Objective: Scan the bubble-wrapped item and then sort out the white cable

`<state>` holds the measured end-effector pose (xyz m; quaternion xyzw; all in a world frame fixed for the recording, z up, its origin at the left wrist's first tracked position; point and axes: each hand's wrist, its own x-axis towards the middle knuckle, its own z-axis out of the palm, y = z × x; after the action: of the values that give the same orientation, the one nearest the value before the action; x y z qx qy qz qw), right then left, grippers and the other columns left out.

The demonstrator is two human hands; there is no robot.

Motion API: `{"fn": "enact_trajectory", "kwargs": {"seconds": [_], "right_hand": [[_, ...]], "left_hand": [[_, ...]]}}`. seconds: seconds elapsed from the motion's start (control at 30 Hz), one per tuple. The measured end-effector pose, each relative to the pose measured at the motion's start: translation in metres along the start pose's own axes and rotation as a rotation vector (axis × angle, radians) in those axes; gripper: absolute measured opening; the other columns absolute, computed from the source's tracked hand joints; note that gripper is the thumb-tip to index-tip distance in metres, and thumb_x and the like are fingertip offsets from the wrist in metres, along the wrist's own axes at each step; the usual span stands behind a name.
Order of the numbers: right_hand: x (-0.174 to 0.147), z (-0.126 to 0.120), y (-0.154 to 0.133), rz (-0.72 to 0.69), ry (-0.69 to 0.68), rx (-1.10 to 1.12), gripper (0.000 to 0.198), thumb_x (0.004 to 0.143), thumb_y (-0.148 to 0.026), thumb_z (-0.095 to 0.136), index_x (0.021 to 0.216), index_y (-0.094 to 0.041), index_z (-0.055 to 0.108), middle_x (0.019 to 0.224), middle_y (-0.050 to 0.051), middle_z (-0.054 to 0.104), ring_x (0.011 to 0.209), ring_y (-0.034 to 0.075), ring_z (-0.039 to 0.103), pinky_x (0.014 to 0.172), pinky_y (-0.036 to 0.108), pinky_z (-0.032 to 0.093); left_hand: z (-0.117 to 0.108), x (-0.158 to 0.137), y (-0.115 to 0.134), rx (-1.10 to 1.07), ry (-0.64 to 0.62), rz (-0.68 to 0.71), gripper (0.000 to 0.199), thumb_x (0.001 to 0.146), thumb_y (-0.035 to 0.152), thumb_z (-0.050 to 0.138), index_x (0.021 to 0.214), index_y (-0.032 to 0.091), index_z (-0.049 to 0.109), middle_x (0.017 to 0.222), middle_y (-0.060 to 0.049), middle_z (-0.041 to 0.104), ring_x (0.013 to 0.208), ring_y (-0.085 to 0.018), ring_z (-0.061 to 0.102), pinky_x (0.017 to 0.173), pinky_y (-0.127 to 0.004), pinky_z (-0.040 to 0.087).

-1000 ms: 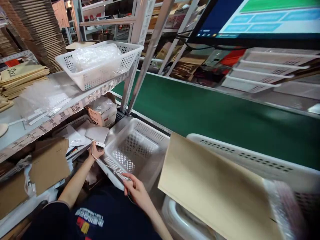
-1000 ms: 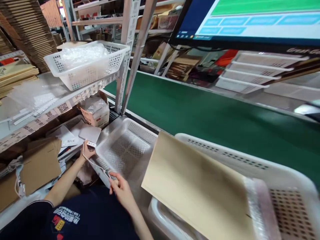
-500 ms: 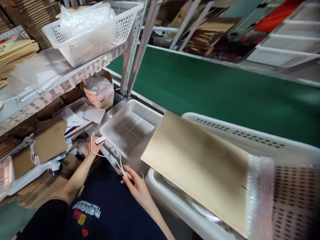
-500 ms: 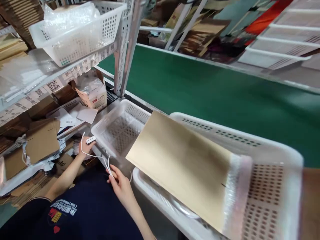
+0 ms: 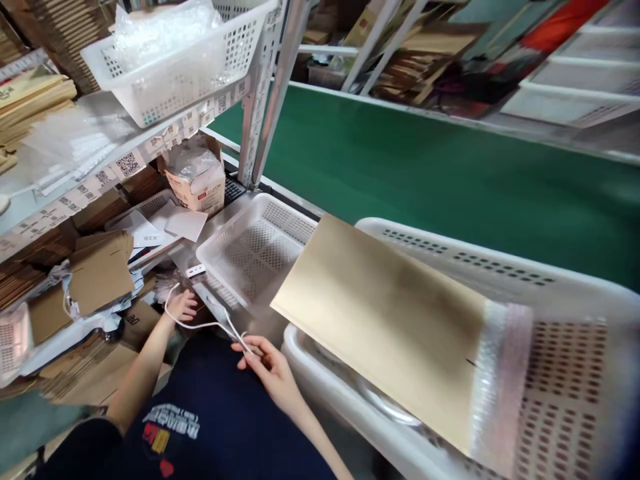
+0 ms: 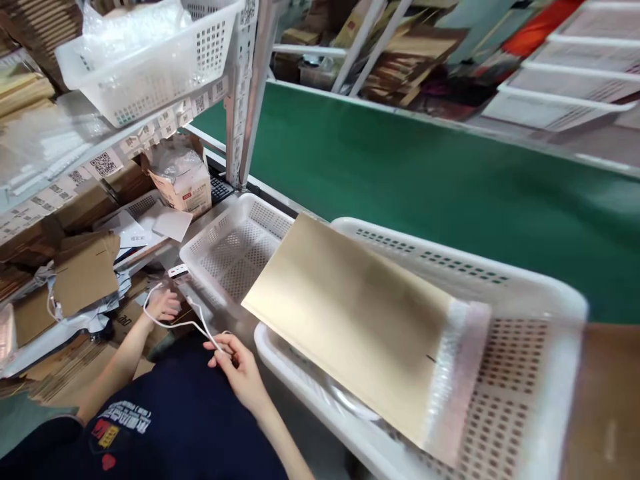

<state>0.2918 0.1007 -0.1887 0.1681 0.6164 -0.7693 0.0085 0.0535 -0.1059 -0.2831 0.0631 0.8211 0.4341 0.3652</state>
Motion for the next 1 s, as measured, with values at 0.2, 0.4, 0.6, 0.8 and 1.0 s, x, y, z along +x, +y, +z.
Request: {"fn": "enact_trajectory", "kwargs": {"seconds": [0.2, 0.4, 0.6, 0.8, 1.0], "right_hand": [[0.010, -0.005, 0.019, 0.012, -0.127, -0.185, 0.048, 0.102, -0.067, 0.066, 0.111, -0.020, 0.070, 0.112, 0.015, 0.079, 0.084, 0.027, 0.077, 0.088, 0.046, 0.062], [0.033, -0.001, -0.005, -0.197, -0.111, -0.440, 0.091, 0.095, -0.058, 0.078, 0.170, -0.023, 0.041, 0.178, 0.020, 0.036, 0.165, 0.038, 0.038, 0.135, 0.062, 0.032], [0.064, 0.044, -0.038, -0.038, -0.249, -0.550, 0.057, 0.107, -0.059, 0.054, 0.146, -0.021, 0.071, 0.110, 0.013, 0.082, 0.100, 0.034, 0.078, 0.097, 0.050, 0.059], [0.089, 0.030, -0.058, 0.016, -0.016, -0.788, 0.054, 0.093, -0.057, 0.057, 0.122, -0.017, 0.080, 0.097, 0.011, 0.080, 0.076, 0.027, 0.070, 0.075, 0.038, 0.052], [0.111, 0.039, -0.108, 0.187, -0.352, -0.758, 0.047, 0.091, -0.058, 0.070, 0.108, -0.015, 0.082, 0.082, 0.005, 0.073, 0.071, 0.018, 0.058, 0.066, 0.029, 0.042]], "left_hand": [[0.029, -0.061, 0.023, -0.945, -0.109, 0.046, 0.061, 0.095, 0.069, 0.068, 0.129, 0.018, 0.070, 0.110, -0.014, 0.078, 0.089, -0.023, 0.077, 0.088, -0.040, 0.066], [0.031, -0.088, 0.068, -0.893, -0.043, 0.247, 0.061, 0.083, 0.068, 0.086, 0.117, 0.019, 0.068, 0.073, 0.000, 0.064, 0.055, -0.015, 0.062, 0.058, -0.029, 0.057], [0.036, -0.107, 0.059, -1.130, -0.178, 0.192, 0.066, 0.086, 0.076, 0.081, 0.123, 0.023, 0.068, 0.101, -0.006, 0.072, 0.056, -0.012, 0.058, 0.048, -0.024, 0.050], [-0.018, -0.123, 0.003, -1.146, -0.502, 0.238, 0.103, 0.093, 0.101, 0.044, 0.167, 0.029, 0.042, 0.135, -0.018, 0.071, 0.044, -0.008, 0.052, 0.036, -0.022, 0.028], [-0.007, -0.106, -0.015, -0.539, -0.620, 0.190, 0.075, 0.090, 0.075, 0.078, 0.121, 0.008, 0.073, 0.066, -0.001, 0.058, 0.059, -0.011, 0.045, 0.057, -0.024, 0.029]]}}
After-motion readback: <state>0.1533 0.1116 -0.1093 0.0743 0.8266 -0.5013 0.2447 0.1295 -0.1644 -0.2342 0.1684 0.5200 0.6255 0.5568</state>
